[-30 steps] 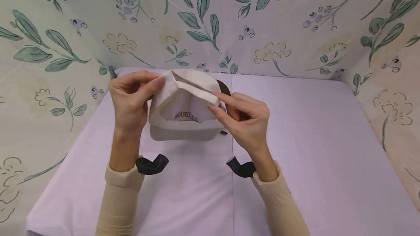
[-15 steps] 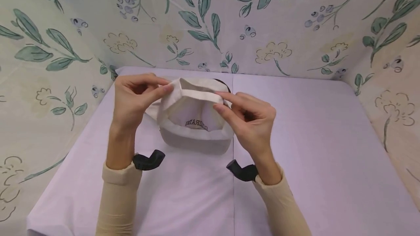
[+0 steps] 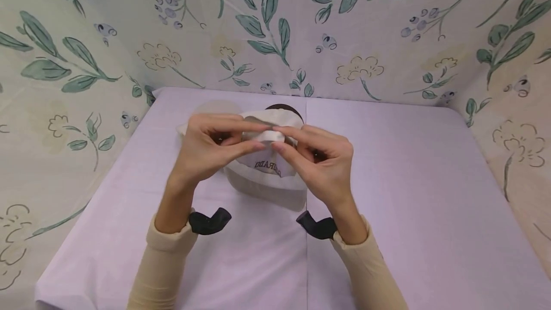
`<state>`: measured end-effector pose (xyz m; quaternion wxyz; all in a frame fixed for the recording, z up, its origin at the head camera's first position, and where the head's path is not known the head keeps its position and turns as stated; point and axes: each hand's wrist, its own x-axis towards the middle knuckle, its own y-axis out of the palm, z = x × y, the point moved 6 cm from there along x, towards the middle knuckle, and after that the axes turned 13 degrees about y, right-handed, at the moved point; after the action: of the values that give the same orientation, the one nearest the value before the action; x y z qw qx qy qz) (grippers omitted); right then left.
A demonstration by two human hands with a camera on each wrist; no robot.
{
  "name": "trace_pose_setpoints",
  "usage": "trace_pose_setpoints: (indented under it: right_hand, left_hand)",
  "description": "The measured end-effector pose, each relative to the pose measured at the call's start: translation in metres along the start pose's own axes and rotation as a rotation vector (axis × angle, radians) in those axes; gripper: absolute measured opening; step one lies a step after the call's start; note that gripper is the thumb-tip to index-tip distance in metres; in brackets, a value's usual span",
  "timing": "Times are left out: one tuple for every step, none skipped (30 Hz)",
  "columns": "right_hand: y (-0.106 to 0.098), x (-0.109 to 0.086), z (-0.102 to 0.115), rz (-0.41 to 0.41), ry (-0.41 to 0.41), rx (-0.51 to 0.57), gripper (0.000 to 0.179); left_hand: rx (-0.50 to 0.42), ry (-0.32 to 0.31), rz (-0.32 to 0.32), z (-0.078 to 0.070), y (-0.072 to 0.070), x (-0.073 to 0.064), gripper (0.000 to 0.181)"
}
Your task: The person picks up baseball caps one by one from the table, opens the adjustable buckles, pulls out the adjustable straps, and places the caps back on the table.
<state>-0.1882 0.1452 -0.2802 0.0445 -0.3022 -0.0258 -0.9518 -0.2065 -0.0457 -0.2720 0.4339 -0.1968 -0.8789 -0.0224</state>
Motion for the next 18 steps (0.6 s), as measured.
trace_pose_setpoints:
  right_hand:
    - [0.000, 0.000, 0.000, 0.000, -0.002, -0.003, 0.018]
    - [0.000, 0.000, 0.000, 0.002, -0.003, -0.009, 0.018]
    - [0.001, 0.000, 0.000, 0.003, -0.004, -0.013, 0.019]
    - [0.001, 0.000, 0.000, 0.006, -0.003, -0.015, 0.019]
    - [0.001, 0.000, 0.000, 0.010, -0.002, -0.019, 0.020]
    - [0.002, 0.000, 0.000, 0.013, -0.001, -0.024, 0.020]
    - [0.002, 0.000, 0.000, 0.019, 0.000, -0.032, 0.021]
    - [0.003, 0.000, 0.000, 0.024, 0.001, -0.041, 0.022]
    - [0.003, 0.001, -0.001, 0.029, 0.002, -0.051, 0.023]
    - [0.004, 0.001, -0.001, 0.036, 0.003, -0.064, 0.025]
    - [0.005, 0.001, -0.002, 0.044, 0.005, -0.076, 0.027]
    - [0.006, 0.001, -0.003, 0.053, 0.006, -0.090, 0.028]
    - [0.007, 0.001, -0.004, 0.062, 0.009, -0.103, 0.030]
    - [0.008, 0.001, -0.005, 0.070, 0.012, -0.115, 0.030]
    - [0.009, 0.000, -0.006, 0.077, 0.017, -0.123, 0.031]
    - [0.009, 0.000, -0.007, 0.082, 0.021, -0.131, 0.030]
    - [0.009, 0.000, -0.008, 0.084, 0.025, -0.135, 0.030]
    - [0.010, 0.000, -0.009, 0.085, 0.030, -0.141, 0.029]
  left_hand:
    - [0.009, 0.004, -0.002, 0.000, 0.002, 0.000, 0.028]
    - [0.015, 0.007, -0.007, 0.000, 0.003, 0.000, 0.028]
    - [0.020, 0.011, -0.012, 0.000, 0.003, 0.000, 0.027]
    - [0.022, 0.012, -0.020, 0.000, 0.003, 0.000, 0.026]
    - [0.018, 0.011, -0.028, 0.000, 0.003, 0.000, 0.025]
    - [0.014, 0.009, -0.037, 0.000, 0.002, 0.000, 0.025]
    - [0.010, 0.006, -0.046, -0.001, 0.002, 0.000, 0.024]
    - [0.005, 0.005, -0.054, -0.001, 0.000, 0.000, 0.024]
    - [0.000, 0.003, -0.062, -0.002, -0.001, 0.001, 0.023]
    - [-0.004, 0.001, -0.071, -0.003, -0.002, 0.001, 0.023]
    - [-0.007, -0.001, -0.079, -0.003, -0.004, 0.001, 0.023]
    - [-0.008, 0.000, -0.086, -0.004, -0.006, 0.002, 0.023]
    - [-0.010, 0.002, -0.092, -0.004, -0.008, 0.002, 0.023]
    - [-0.008, 0.005, -0.097, -0.005, -0.010, 0.002, 0.024]
    - [-0.005, 0.007, -0.102, -0.005, -0.012, 0.002, 0.024]
    - [-0.002, 0.011, -0.107, -0.005, -0.014, 0.002, 0.024]
    - [0.003, 0.014, -0.111, -0.005, -0.016, 0.002, 0.024]
    - [0.009, 0.017, -0.115, -0.005, -0.018, 0.002, 0.024]
